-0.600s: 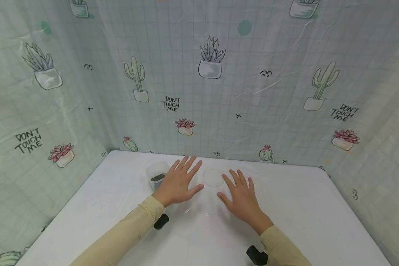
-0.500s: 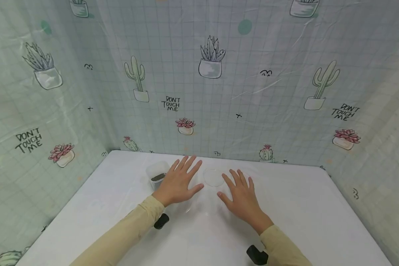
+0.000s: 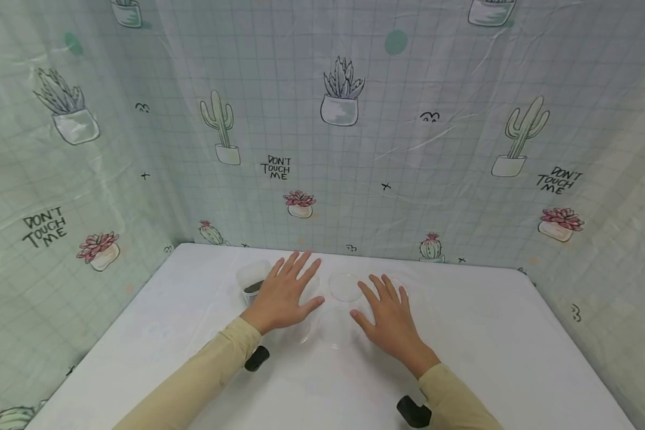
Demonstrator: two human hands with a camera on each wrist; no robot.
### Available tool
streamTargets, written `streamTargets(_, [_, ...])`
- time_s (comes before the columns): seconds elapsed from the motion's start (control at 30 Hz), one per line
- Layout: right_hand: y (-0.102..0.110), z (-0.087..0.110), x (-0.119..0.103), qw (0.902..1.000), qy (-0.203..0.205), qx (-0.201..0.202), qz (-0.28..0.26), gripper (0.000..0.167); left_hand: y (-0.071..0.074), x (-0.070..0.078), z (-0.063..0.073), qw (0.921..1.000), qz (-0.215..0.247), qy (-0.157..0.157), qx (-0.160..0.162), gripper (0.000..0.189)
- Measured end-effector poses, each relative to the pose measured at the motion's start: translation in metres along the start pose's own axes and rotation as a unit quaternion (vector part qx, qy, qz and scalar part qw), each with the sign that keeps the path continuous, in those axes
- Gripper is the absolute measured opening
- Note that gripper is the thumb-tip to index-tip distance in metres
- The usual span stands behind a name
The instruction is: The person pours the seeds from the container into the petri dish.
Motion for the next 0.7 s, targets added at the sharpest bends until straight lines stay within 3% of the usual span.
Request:
streamTargets(0.47, [-0.002, -0.002, 0.001, 0.9994, 0.007, 0.014, -0.03, 0.06, 0.003, -0.007, 0.003, 0.9999, -0.001, 0.016, -0.001, 0.075])
streamTargets(0.7, [0.0, -0.004, -0.001, 0.9974, 0.024, 0.04, -0.055, 0.054, 0.003, -0.014, 0.007, 0.9997, -0.006, 0.026, -0.003, 0.076])
Point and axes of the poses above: each hand's wrist, its own z-axis away from the middle knuckle, its own y-axis out of the back of the hand, x = y × z, the point moved 5 cm from there along -z, towards the middle knuckle, and after that the axes turned 9 degrees about -y, right-handed, at the moved point
